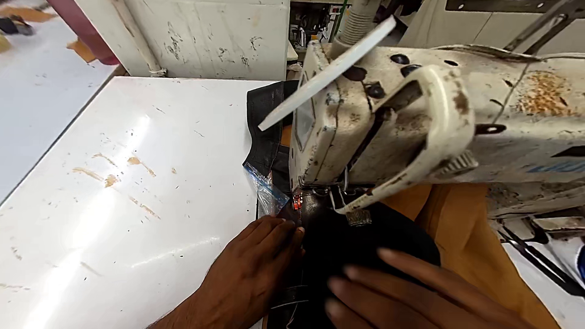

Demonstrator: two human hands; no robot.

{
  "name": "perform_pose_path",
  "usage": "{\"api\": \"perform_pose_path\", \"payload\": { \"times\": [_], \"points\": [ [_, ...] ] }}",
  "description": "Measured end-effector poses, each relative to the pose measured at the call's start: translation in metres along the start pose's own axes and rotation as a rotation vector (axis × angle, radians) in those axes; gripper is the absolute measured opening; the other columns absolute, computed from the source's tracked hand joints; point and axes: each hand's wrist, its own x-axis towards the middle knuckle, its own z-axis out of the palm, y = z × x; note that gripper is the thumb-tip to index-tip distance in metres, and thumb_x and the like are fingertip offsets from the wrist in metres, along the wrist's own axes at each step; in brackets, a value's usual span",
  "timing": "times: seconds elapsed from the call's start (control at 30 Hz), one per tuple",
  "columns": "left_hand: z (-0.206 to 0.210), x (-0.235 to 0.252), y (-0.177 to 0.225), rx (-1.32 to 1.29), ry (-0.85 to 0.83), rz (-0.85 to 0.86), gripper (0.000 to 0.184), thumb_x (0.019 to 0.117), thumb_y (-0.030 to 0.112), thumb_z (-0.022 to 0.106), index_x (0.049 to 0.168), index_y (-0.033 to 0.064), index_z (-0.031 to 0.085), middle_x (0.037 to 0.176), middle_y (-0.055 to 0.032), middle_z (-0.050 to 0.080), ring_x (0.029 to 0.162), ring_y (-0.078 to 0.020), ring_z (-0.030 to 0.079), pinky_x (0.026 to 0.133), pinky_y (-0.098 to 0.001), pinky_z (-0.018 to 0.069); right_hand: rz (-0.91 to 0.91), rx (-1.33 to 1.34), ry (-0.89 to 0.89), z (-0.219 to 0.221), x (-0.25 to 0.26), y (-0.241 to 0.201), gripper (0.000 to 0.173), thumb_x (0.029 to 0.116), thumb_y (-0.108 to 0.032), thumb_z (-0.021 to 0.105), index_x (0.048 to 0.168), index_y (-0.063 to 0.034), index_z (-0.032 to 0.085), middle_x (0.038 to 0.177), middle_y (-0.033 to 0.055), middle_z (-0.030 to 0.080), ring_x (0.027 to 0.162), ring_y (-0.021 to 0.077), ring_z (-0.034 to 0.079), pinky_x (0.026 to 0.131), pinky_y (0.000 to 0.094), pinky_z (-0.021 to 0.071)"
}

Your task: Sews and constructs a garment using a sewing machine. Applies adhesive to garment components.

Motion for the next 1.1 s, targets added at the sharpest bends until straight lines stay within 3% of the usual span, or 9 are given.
{"api": "perform_pose_path", "payload": {
  "times": [0.07, 0.17, 0.27, 0.43, 0.53, 0.67, 0.8, 0.87, 1.1],
  "points": [
    [-0.004, -0.001, 0.001, -0.031, -0.058, 0.060, 0.031, 0.1040, 0.014, 0.045, 0.117, 0.0132, 0.073, 0.115, -0.0070, 0.071, 0.110, -0.0225, 0.067, 0.093, -0.0335, 0.0559, 0.010, -0.226, -0.133, 0.034, 0.021, 0.018, 0.072, 0.1039, -0.064, 0.033, 0.144, -0.0091, 0.056, 0.151, 0.0104, 0.055, 0.145, 0.0272, 0.047, 0.120, 0.0547, 0.0322],
    [-0.008, 0.000, -0.001, -0.038, -0.132, 0.086, 0.036, 0.1036, 0.012, 0.043, 0.124, 0.0190, 0.072, 0.118, -0.0065, 0.067, 0.109, -0.0225, 0.064, 0.088, -0.0330, 0.0554, 0.051, -0.368, -0.146, 0.064, 0.025, 0.038, 0.094, 0.0959, -0.080, 0.019, 0.141, -0.0083, 0.059, 0.139, 0.0086, 0.066, 0.133, 0.0251, 0.059, 0.118, 0.0494, 0.0367],
    [-0.012, -0.001, -0.002, -0.085, -0.111, 0.054, 0.029, 0.1036, 0.013, 0.046, 0.118, 0.0140, 0.071, 0.116, -0.0080, 0.067, 0.104, -0.0206, 0.066, 0.085, -0.0311, 0.0568, 0.056, -0.360, -0.152, 0.065, 0.021, 0.041, 0.097, 0.0931, -0.084, 0.017, 0.135, -0.0101, 0.064, 0.135, 0.0053, 0.069, 0.130, 0.0239, 0.061, 0.116, 0.0475, 0.0391],
    [-0.014, -0.002, -0.007, -0.102, -0.078, 0.022, 0.021, 0.0990, 0.016, 0.053, 0.113, 0.0114, 0.068, 0.119, -0.0083, 0.066, 0.101, -0.0156, 0.067, 0.079, -0.0239, 0.0564, 0.088, -0.321, -0.151, 0.065, 0.020, 0.042, 0.099, 0.0904, -0.087, 0.015, 0.138, -0.0151, 0.065, 0.146, 0.0033, 0.061, 0.135, 0.0228, 0.056, 0.118, 0.0486, 0.0369],
    [-0.012, -0.002, -0.006, -0.089, -0.046, 0.005, 0.023, 0.1029, 0.020, 0.052, 0.117, 0.0120, 0.069, 0.115, -0.0067, 0.068, 0.102, -0.0141, 0.067, 0.080, -0.0233, 0.0564, 0.092, -0.305, -0.155, 0.066, 0.022, 0.043, 0.098, 0.0911, -0.086, 0.016, 0.142, -0.0166, 0.061, 0.146, 0.0007, 0.061, 0.135, 0.0205, 0.057, 0.119, 0.0480, 0.0340],
    [-0.009, -0.001, -0.007, -0.110, -0.027, -0.031, 0.029, 0.1053, 0.034, 0.055, 0.111, 0.0135, 0.074, 0.114, -0.0023, 0.072, 0.106, -0.0111, 0.068, 0.087, -0.0229, 0.0562, 0.089, -0.302, -0.174, 0.065, 0.023, 0.043, 0.097, 0.0913, -0.086, 0.017, 0.141, -0.0159, 0.062, 0.144, 0.0004, 0.063, 0.133, 0.0209, 0.058, 0.119, 0.0477, 0.0335],
    [-0.006, -0.004, -0.008, -0.109, -0.032, -0.016, 0.031, 0.1055, 0.034, 0.056, 0.115, 0.0125, 0.076, 0.118, -0.0026, 0.073, 0.113, -0.0138, 0.068, 0.095, -0.0260, 0.0561, 0.079, -0.291, -0.142, 0.067, 0.021, 0.048, 0.095, 0.0924, -0.085, 0.019, 0.139, -0.0158, 0.064, 0.144, -0.0002, 0.063, 0.133, 0.0202, 0.058, 0.119, 0.0470, 0.0342],
    [-0.005, -0.004, -0.008, -0.082, -0.027, -0.016, 0.032, 0.1061, 0.034, 0.054, 0.116, 0.0123, 0.076, 0.119, -0.0032, 0.073, 0.112, -0.0141, 0.068, 0.093, -0.0260, 0.0560, 0.075, -0.282, -0.144, 0.067, 0.021, 0.050, 0.094, 0.0923, -0.085, 0.019, 0.140, -0.0165, 0.063, 0.145, -0.0010, 0.062, 0.133, 0.0192, 0.058, 0.120, 0.0464, 0.0332],
    [-0.002, -0.003, -0.005, -0.038, -0.067, -0.054, 0.042, 0.1085, 0.039, 0.045, 0.128, 0.0121, 0.071, 0.131, -0.0032, 0.069, 0.116, -0.0158, 0.065, 0.097, -0.0269, 0.0527, 0.125, -0.279, -0.180, 0.066, 0.035, 0.052, 0.103, 0.0886, -0.088, 0.015, 0.149, -0.0146, 0.054, 0.149, 0.0036, 0.058, 0.133, 0.0210, 0.057, 0.112, 0.0454, 0.0417]
  ]
}}
